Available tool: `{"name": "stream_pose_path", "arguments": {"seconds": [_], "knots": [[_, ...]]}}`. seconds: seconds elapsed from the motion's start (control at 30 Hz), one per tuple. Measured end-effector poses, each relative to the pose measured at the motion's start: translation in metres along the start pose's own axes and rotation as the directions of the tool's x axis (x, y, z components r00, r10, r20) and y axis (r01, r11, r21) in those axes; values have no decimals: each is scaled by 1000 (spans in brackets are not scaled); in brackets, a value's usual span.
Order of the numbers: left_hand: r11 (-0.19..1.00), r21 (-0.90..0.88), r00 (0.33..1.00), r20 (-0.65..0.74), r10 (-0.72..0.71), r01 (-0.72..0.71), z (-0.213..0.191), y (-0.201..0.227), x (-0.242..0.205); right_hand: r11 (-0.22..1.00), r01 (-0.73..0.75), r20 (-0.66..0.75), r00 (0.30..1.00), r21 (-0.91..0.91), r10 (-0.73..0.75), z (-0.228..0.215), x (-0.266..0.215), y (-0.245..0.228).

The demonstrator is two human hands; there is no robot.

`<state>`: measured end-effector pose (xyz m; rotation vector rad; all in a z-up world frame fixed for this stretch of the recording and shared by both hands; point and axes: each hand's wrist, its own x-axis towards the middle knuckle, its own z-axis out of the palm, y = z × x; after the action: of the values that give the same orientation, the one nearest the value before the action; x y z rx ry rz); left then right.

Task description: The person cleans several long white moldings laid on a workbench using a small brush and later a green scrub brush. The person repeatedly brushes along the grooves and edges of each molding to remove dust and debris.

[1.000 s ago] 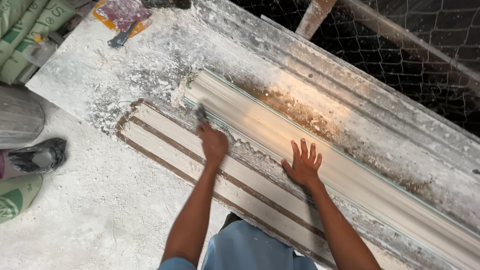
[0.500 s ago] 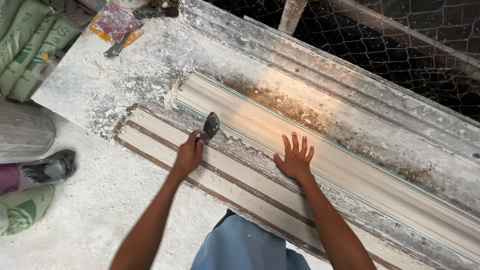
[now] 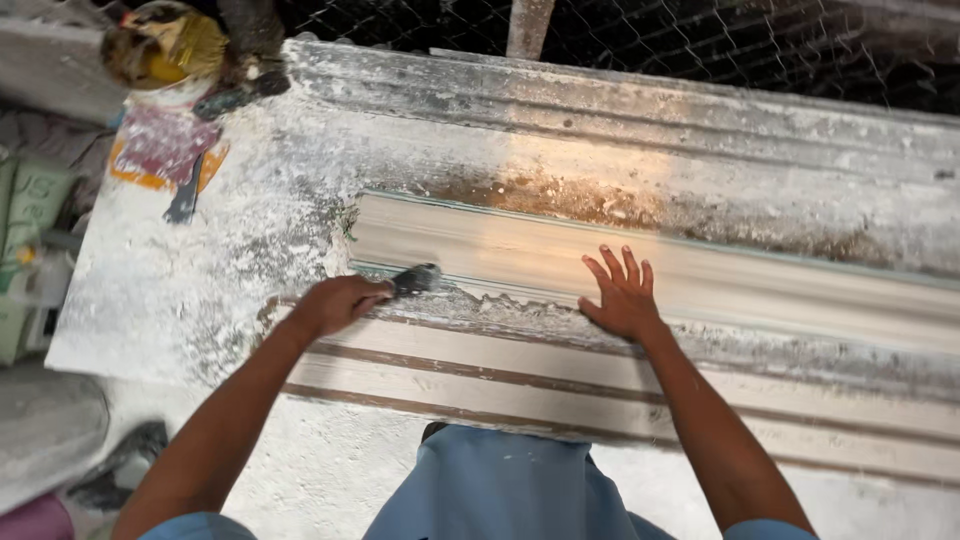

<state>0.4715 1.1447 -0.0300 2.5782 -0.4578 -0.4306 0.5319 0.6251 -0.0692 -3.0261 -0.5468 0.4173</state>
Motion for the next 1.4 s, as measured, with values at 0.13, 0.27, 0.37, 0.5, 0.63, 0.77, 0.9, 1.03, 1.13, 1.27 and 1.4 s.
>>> {"name": "stream_pose_path", "arguments": {"seconds": [0.13,0.27,0.37,0.5,0.63,0.77,0.9,1.03,1.13,1.27,1.4], "knots": [[999,29,985,170,22,-27,13,14,20,996,-82,11,997,18,82,-3,-1,-12],[985,104,975,188,115,-136,-12,3,19,984,-161,-48,985,82,165,4,-17,-25],[965,234,958,284,46,-116,-22,3,17,959,-248,-99,960,133,262,12,-48,-25],[962,197,953,272,133,-190,-9,24,34,923,-349,-133,919,160,371,29,-84,-30],[934,180,946,162,282,-309,16,27,42,845,-456,-138,852,279,505,47,-111,-32],[929,256,948,238,209,-269,-8,-4,31,813,-524,-48,833,253,551,54,-115,-34],[945,218,950,252,187,-243,2,23,38,780,-566,22,813,269,582,56,-121,-30],[948,137,948,180,263,-288,44,82,65,788,-547,3,822,283,569,55,-118,-28],[941,187,944,232,237,-282,33,69,54,795,-539,14,830,279,558,55,-122,-28],[930,262,944,272,186,-259,-5,33,32,800,-547,9,827,247,563,59,-120,-29],[938,231,954,212,210,-258,36,79,53,784,-573,42,813,239,581,63,-120,-25]]}}
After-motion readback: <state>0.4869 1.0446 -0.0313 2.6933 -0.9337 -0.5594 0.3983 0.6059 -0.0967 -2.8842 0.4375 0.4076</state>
